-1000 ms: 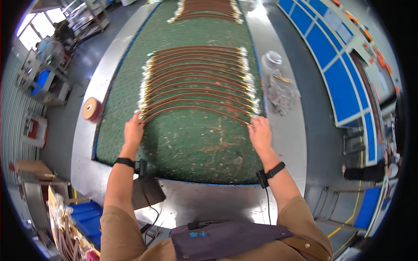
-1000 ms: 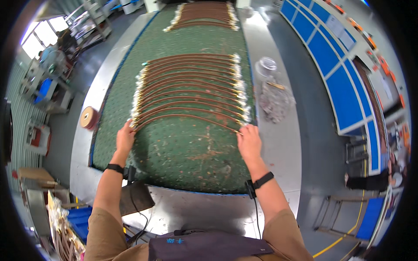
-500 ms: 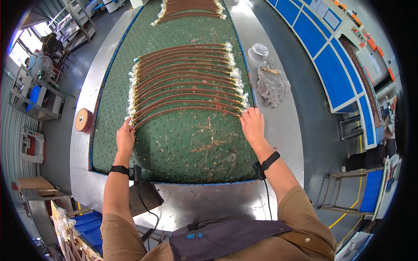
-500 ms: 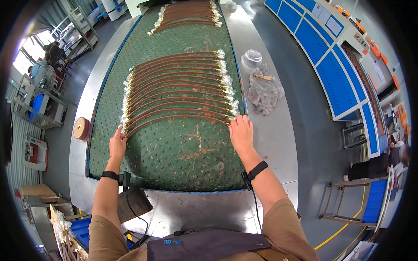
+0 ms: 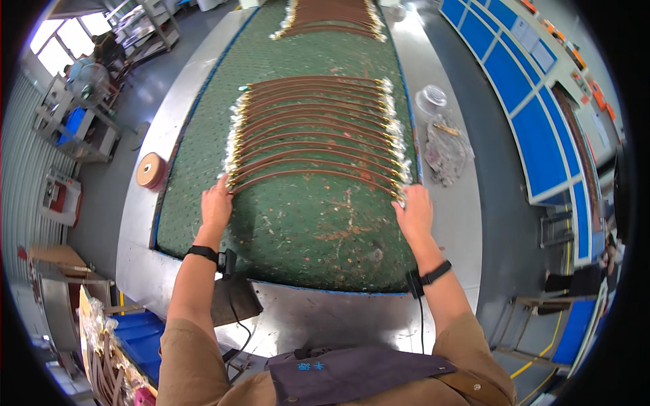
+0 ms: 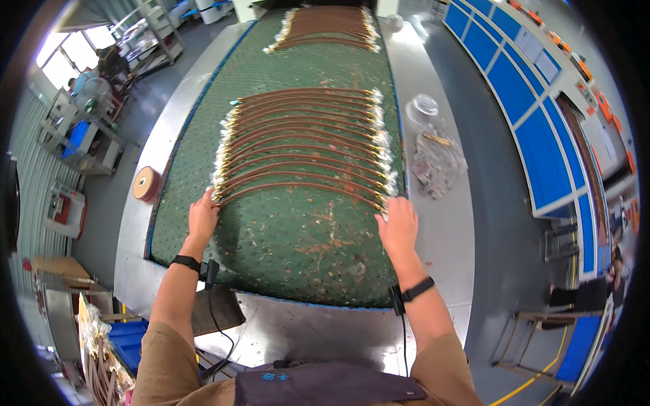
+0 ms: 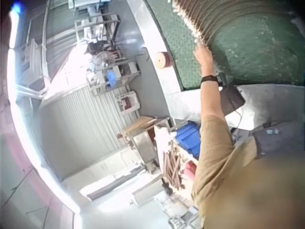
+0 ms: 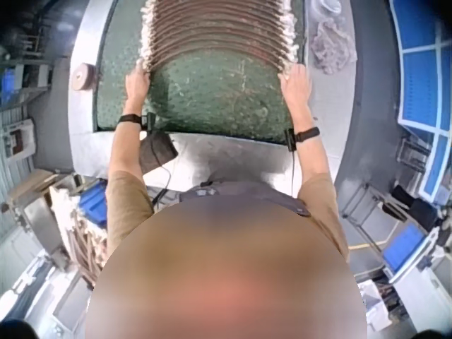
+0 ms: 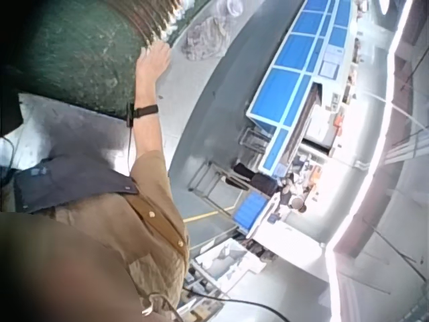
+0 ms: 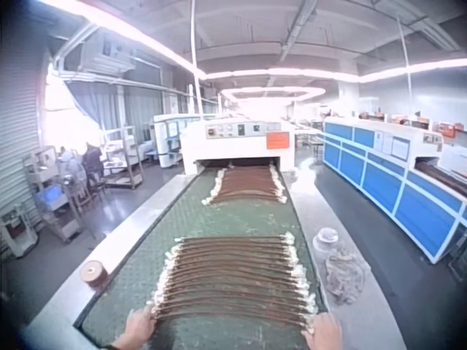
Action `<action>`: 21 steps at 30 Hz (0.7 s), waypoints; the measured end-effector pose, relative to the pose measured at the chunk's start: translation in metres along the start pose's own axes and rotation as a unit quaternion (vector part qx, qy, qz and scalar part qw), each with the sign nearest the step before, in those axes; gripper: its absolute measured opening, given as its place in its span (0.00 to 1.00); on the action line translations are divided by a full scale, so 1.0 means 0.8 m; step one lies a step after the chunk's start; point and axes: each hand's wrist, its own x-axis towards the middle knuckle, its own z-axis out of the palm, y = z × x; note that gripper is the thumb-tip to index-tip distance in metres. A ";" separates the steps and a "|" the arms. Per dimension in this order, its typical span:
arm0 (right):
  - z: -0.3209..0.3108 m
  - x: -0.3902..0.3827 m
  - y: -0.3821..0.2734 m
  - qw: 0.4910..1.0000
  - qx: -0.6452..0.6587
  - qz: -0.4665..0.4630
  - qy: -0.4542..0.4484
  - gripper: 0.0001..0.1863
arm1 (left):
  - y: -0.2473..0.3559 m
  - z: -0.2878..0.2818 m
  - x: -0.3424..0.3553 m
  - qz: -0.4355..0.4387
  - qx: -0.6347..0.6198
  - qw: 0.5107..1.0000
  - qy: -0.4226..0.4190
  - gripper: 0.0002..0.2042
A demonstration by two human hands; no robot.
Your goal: Inspecting leather bag straps, wrapping an elastic band around them, and aligning them on a conveyor machine.
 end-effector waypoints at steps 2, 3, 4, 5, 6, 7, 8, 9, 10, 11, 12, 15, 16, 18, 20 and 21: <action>-0.010 -0.010 -0.008 0.992 0.122 0.004 0.012 0.25 | -0.009 -0.004 -0.005 0.016 0.036 0.999 0.016 0.29; -0.017 -0.020 -0.014 0.985 0.172 -0.007 0.025 0.26 | -0.002 -0.013 -0.009 -0.010 0.054 0.998 0.011 0.29; -0.025 -0.038 -0.010 0.970 0.242 0.022 0.031 0.26 | 0.019 -0.025 -0.009 -0.012 0.070 0.997 0.002 0.29; -0.024 -0.055 -0.013 0.946 0.322 0.043 0.026 0.26 | 0.024 -0.043 -0.013 -0.028 0.086 0.996 -0.029 0.28; -0.048 -0.066 -0.026 0.956 0.285 0.063 -0.029 0.25 | 0.007 -0.044 -0.024 -0.004 0.104 0.995 0.007 0.27; -0.056 -0.086 -0.025 0.930 0.356 0.096 -0.012 0.25 | 0.011 -0.048 -0.027 0.010 0.100 0.995 0.020 0.26; -0.077 -0.099 -0.039 0.933 0.349 0.090 0.009 0.25 | 0.018 -0.054 -0.031 0.008 0.100 0.994 0.033 0.24; -0.097 -0.111 -0.043 0.918 0.389 0.072 -0.016 0.24 | 0.012 -0.049 -0.034 0.004 0.110 0.992 0.054 0.24; -0.094 -0.129 -0.032 0.901 0.430 0.059 -0.009 0.24 | 0.025 -0.062 -0.038 0.029 0.098 0.992 0.070 0.24; -0.095 -0.147 -0.027 0.893 0.444 0.067 -0.015 0.23 | 0.049 -0.084 -0.041 0.016 0.062 0.996 0.061 0.24; -0.096 -0.160 -0.026 0.885 0.459 0.075 -0.025 0.22 | 0.066 -0.105 -0.054 0.045 0.009 0.991 0.126 0.26; -0.104 -0.175 -0.034 0.874 0.476 0.041 -0.088 0.17 | 0.139 -0.189 -0.095 0.067 -0.032 0.977 0.202 0.29; -0.116 -0.177 -0.042 0.869 0.470 0.046 -0.147 0.19 | 0.163 -0.220 -0.118 0.082 -0.045 0.970 0.226 0.29; -0.122 -0.178 -0.059 0.857 0.467 0.029 -0.217 0.22 | 0.200 -0.272 -0.175 0.141 -0.078 0.947 0.278 0.27; -0.121 -0.176 -0.074 0.856 0.456 -0.015 -0.244 0.17 | 0.228 -0.312 -0.241 0.186 -0.116 0.930 0.296 0.27; -0.120 -0.175 -0.082 0.853 0.451 -0.035 -0.261 0.16 | 0.235 -0.331 -0.277 0.194 -0.136 0.928 0.289 0.26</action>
